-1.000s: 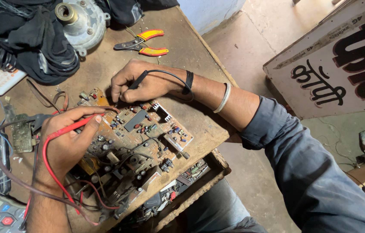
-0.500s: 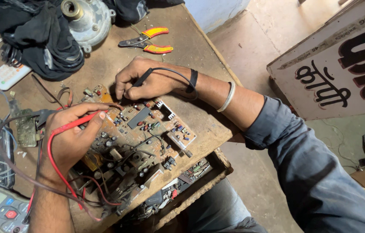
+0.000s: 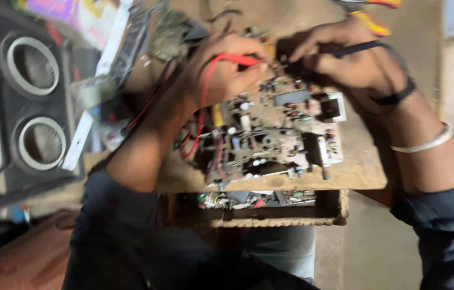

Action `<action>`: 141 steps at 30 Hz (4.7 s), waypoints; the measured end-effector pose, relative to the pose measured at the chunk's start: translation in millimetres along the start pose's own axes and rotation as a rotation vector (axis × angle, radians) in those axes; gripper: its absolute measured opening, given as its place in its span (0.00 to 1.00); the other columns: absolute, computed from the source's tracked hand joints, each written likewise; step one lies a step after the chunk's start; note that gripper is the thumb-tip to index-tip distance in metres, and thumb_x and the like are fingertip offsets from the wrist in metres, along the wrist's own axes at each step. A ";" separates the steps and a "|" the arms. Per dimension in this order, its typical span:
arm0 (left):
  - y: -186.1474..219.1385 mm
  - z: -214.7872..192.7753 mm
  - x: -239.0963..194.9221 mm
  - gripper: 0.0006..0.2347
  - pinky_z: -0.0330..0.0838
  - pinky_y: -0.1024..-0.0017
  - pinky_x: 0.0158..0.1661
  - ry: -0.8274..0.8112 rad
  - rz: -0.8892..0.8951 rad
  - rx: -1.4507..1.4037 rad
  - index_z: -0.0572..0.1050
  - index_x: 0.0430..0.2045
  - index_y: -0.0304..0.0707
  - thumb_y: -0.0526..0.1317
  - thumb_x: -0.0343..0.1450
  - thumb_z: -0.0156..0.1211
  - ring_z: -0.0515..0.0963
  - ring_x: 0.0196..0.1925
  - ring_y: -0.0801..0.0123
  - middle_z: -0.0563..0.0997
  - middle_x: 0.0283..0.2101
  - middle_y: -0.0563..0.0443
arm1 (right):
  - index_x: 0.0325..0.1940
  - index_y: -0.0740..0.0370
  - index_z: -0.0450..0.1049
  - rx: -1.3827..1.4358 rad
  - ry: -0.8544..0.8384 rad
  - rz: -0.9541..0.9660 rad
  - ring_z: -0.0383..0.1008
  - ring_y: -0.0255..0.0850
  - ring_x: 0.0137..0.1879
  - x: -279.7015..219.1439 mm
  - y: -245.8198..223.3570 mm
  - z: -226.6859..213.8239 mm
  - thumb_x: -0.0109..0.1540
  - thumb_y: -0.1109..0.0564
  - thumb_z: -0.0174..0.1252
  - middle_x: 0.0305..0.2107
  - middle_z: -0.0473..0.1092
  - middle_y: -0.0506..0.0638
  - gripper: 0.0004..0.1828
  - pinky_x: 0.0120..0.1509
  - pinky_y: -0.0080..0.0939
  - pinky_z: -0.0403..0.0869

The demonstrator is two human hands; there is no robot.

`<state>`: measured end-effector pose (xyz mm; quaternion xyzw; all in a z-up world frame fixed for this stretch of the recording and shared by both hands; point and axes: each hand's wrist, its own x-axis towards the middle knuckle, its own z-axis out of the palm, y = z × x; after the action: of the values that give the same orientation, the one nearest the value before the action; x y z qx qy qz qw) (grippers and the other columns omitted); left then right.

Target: The person uses a multimeter to test various points on a circuit board. They repeatedly touch the red and black probes to different components and solder points while the multimeter display is visible on the table.

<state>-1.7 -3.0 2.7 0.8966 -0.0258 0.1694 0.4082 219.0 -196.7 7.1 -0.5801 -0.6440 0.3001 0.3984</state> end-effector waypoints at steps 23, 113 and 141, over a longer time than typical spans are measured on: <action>-16.1 8.7 -4.9 0.04 0.73 0.62 0.46 0.057 0.072 -0.038 0.83 0.39 0.41 0.38 0.74 0.66 0.82 0.43 0.59 0.84 0.37 0.49 | 0.38 0.73 0.75 0.151 0.347 0.056 0.70 0.36 0.34 -22.1 33.4 -5.4 0.66 0.66 0.45 0.32 0.74 0.53 0.11 0.40 0.32 0.68; 22.2 -6.5 9.3 0.07 0.78 0.70 0.39 -0.033 -0.015 -0.032 0.82 0.40 0.33 0.36 0.74 0.60 0.86 0.38 0.63 0.85 0.38 0.43 | 0.23 0.65 0.60 -0.135 0.375 -0.134 0.56 0.34 0.21 -14.3 49.9 -18.7 0.66 0.58 0.44 0.16 0.60 0.49 0.17 0.28 0.35 0.58; 31.6 1.5 15.6 0.08 0.77 0.71 0.41 -0.063 -0.201 0.025 0.82 0.41 0.35 0.39 0.73 0.62 0.87 0.40 0.65 0.86 0.39 0.44 | 0.26 0.68 0.62 -0.075 0.368 -0.169 0.65 0.45 0.30 -10.0 28.0 -17.9 0.64 0.55 0.47 0.22 0.63 0.54 0.15 0.39 0.47 0.65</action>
<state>7.6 -23.6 29.7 0.9045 0.0534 0.0999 0.4111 248.7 -203.8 -9.3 -0.5832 -0.6175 0.1305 0.5114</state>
